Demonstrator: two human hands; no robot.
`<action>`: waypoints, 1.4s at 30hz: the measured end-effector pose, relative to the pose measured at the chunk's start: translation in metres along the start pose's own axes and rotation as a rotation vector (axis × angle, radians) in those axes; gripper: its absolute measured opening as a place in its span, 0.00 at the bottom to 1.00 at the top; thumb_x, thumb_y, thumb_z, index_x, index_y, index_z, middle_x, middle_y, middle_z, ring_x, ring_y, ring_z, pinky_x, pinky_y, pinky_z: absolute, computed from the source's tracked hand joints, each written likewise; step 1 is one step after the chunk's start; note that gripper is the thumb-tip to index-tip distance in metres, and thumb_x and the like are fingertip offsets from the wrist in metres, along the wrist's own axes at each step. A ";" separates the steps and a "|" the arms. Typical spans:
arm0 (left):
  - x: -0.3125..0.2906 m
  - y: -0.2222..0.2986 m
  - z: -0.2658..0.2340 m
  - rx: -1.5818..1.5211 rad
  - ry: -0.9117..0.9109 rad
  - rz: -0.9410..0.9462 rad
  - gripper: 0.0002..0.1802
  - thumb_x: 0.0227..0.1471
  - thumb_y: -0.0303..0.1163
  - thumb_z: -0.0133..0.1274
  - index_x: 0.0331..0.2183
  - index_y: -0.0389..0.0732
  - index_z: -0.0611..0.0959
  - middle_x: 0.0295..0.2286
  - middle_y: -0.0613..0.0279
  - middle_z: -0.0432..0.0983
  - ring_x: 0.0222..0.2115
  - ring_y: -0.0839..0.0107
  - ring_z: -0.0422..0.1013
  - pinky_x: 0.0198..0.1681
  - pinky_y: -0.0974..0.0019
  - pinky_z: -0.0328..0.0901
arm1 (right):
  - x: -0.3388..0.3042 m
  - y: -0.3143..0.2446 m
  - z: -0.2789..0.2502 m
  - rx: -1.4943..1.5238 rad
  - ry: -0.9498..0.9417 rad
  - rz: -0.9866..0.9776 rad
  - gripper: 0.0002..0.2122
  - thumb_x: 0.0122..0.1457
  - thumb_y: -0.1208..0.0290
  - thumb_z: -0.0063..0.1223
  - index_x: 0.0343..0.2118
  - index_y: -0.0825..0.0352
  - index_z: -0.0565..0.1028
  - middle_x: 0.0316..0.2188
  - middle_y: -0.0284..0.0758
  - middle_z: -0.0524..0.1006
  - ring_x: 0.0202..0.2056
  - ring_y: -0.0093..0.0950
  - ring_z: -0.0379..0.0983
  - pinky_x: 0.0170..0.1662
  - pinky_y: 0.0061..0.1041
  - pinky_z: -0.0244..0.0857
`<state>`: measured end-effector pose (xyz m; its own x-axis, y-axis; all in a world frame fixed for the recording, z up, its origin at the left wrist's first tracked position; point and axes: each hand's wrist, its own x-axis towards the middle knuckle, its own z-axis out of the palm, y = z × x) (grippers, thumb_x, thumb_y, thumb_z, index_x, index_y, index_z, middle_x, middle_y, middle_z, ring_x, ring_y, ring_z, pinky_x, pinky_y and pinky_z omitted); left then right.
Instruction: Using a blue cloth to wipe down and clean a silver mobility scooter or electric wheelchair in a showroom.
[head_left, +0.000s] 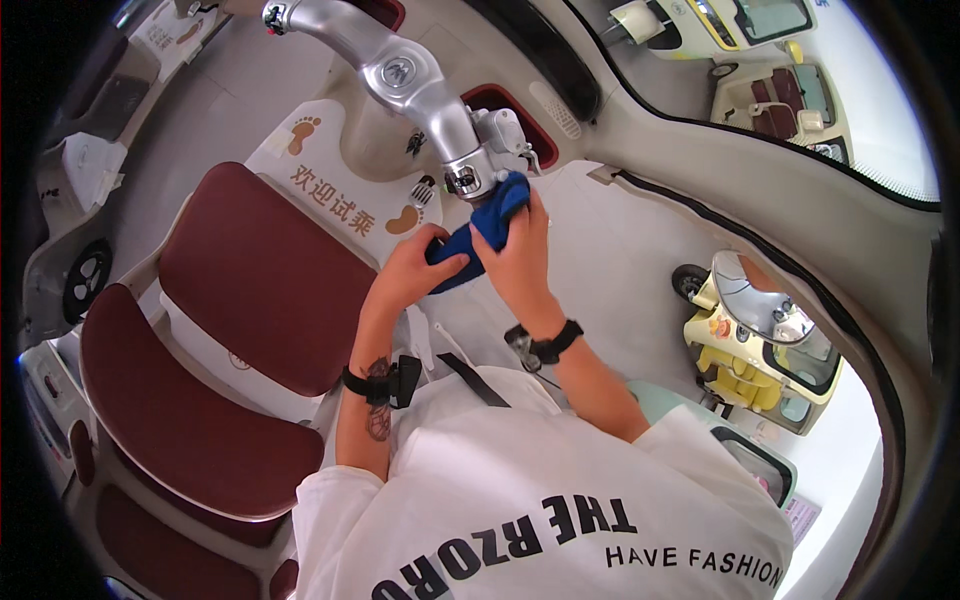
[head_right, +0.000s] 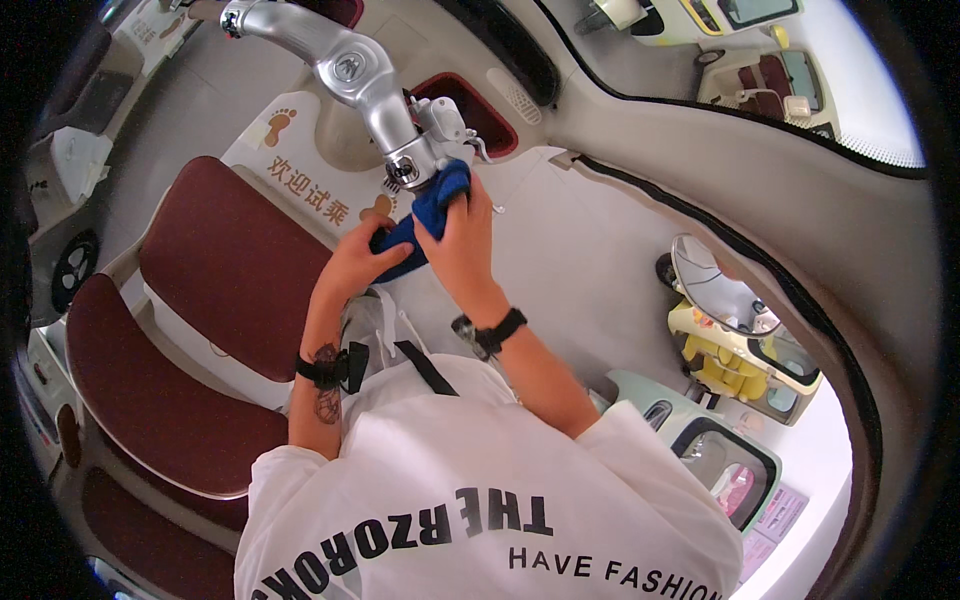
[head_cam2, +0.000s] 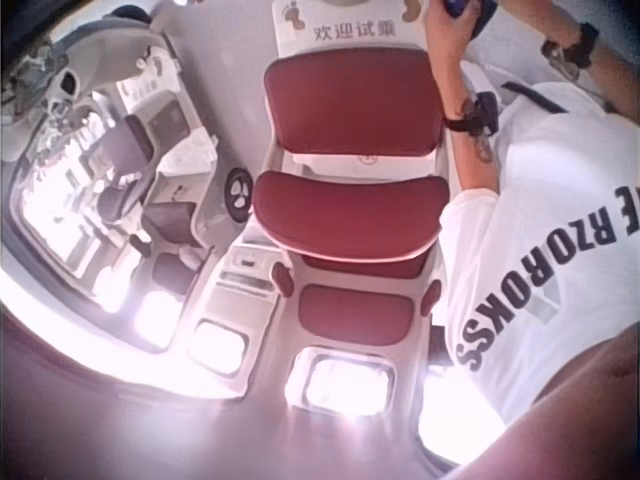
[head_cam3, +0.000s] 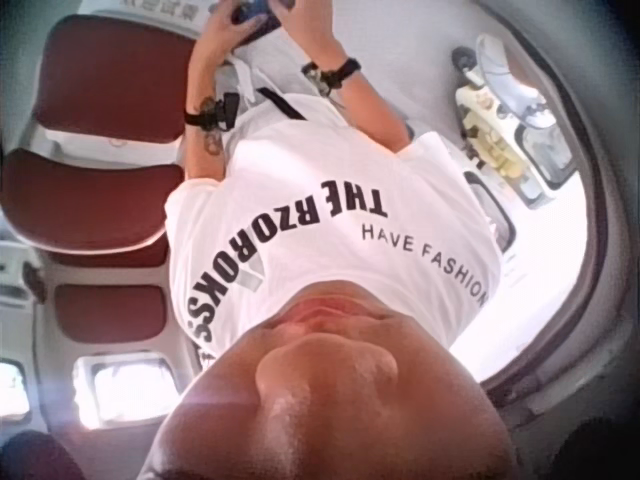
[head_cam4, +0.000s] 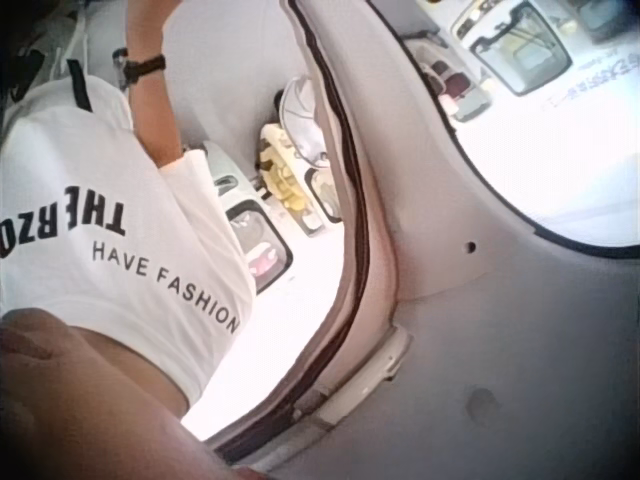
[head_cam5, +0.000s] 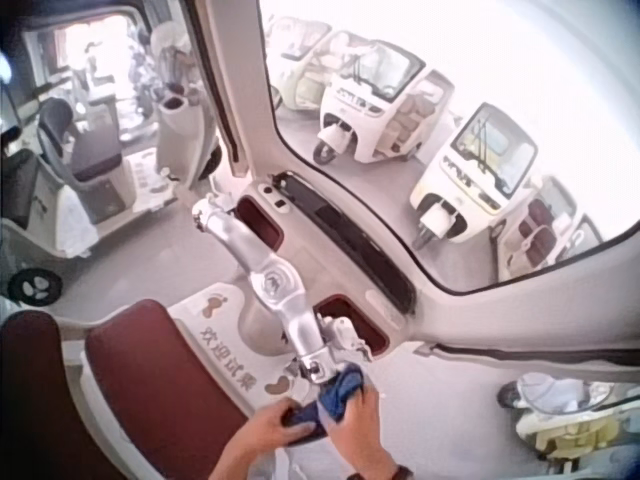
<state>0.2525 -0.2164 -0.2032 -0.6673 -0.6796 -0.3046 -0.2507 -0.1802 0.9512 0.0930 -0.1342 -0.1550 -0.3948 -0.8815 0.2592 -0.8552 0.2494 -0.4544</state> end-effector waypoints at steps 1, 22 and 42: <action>-0.001 -0.005 0.000 0.058 -0.058 0.025 0.29 0.45 0.44 0.67 0.43 0.34 0.78 0.32 0.47 0.80 0.32 0.59 0.77 0.38 0.61 0.71 | -0.015 0.005 0.002 0.071 -0.013 0.024 0.32 0.52 0.69 0.64 0.58 0.72 0.63 0.61 0.54 0.59 0.60 0.55 0.57 0.62 0.45 0.55; 0.003 0.001 0.041 0.257 -0.309 0.038 0.25 0.51 0.46 0.59 0.42 0.34 0.77 0.34 0.39 0.79 0.35 0.44 0.76 0.39 0.53 0.69 | -0.002 -0.014 -0.020 0.023 -0.112 0.048 0.24 0.52 0.73 0.59 0.54 0.70 0.69 0.60 0.57 0.60 0.58 0.56 0.60 0.61 0.44 0.57; 0.045 0.078 -0.094 -0.629 0.349 0.111 0.22 0.52 0.36 0.62 0.46 0.40 0.75 0.36 0.62 0.74 0.38 0.74 0.69 0.44 0.69 0.66 | 0.233 -0.120 -0.021 0.005 -0.513 -0.206 0.22 0.53 0.71 0.60 0.50 0.69 0.68 0.45 0.48 0.72 0.47 0.50 0.71 0.49 0.39 0.67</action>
<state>0.2688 -0.3283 -0.1376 -0.3762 -0.8861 -0.2707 0.3261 -0.4000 0.8565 0.0971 -0.3613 -0.0223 -0.0045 -0.9945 -0.1049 -0.8954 0.0507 -0.4424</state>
